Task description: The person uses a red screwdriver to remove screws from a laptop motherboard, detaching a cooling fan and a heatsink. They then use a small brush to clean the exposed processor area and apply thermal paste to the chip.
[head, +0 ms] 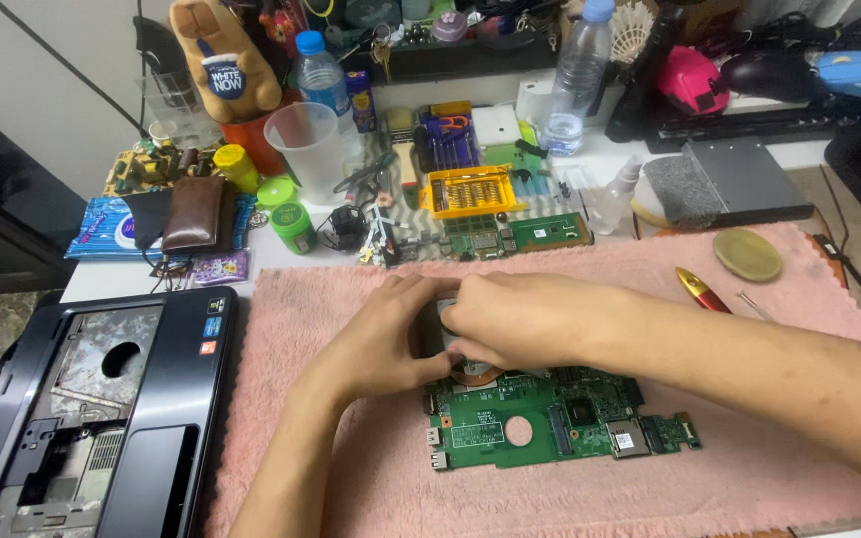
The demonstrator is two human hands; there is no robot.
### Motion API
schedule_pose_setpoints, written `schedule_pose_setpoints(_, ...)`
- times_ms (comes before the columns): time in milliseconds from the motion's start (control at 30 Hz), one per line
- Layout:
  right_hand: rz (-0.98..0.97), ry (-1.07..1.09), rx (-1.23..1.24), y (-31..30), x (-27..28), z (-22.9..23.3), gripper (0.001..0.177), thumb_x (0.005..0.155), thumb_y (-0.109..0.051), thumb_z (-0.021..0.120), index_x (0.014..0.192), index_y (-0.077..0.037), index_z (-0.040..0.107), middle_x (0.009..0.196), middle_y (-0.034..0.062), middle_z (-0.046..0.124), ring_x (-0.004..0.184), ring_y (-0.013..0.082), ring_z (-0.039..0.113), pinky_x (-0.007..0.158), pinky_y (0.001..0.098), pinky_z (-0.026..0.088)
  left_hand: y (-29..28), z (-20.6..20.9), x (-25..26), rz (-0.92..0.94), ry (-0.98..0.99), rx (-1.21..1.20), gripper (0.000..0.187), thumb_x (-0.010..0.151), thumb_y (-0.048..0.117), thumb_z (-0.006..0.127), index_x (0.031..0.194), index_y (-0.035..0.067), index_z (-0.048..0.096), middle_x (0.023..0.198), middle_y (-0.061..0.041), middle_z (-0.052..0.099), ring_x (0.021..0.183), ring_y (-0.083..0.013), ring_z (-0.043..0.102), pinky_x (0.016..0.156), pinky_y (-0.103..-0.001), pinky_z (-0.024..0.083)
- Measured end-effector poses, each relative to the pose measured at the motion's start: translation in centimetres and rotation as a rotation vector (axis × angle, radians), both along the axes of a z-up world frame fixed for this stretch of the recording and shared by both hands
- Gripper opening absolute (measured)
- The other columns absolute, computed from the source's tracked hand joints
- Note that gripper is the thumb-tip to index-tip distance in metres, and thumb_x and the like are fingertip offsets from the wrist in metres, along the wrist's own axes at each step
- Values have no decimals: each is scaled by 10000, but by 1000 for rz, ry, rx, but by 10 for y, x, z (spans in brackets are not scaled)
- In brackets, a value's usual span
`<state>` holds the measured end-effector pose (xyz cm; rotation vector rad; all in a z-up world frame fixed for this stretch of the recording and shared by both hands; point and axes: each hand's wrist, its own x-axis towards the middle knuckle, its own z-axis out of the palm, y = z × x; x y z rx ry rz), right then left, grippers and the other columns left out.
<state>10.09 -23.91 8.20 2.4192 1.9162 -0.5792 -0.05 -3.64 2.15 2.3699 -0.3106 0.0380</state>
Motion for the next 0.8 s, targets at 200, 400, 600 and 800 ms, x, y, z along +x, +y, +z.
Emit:
schedule_pose_setpoints(200,147,-194,4,14,-8,0,344,1156,-254,624,1008,-5,809,894,203,782,797,364,852,702,470,702,2,-10,4,1,4,-8,870,736,366,960,1528,138,681,1301,-167,769,1294,-437,684,1160,-543,536)
schedule_pose_setpoints(400,280,3,43,12,-6,-7,147,1049,-31,719,1169,-39,635,1141,213,759,1047,484,805,875,521,680,2,-7,2,1,24,-13,930,713,280,933,1588,125,659,1307,-193,768,1290,-456,674,1158,-565,531)
schedule_pose_setpoints(600,343,89,96,2,13,-14,365,930,11,839,1179,-67,584,1257,194,678,1137,540,728,969,662,643,3,-9,3,-8,2,4,952,706,267,958,1593,118,646,1319,-228,763,1284,-511,666,1143,-620,544)
schedule_pose_setpoints(800,264,-331,101,12,14,-29,381,1208,-552,496,1275,-206,640,838,131,819,770,362,843,714,481,684,2,-9,3,-7,-4,19,898,739,302,937,1580,141,664,1313,-190,773,1273,-488,676,1152,-597,532)
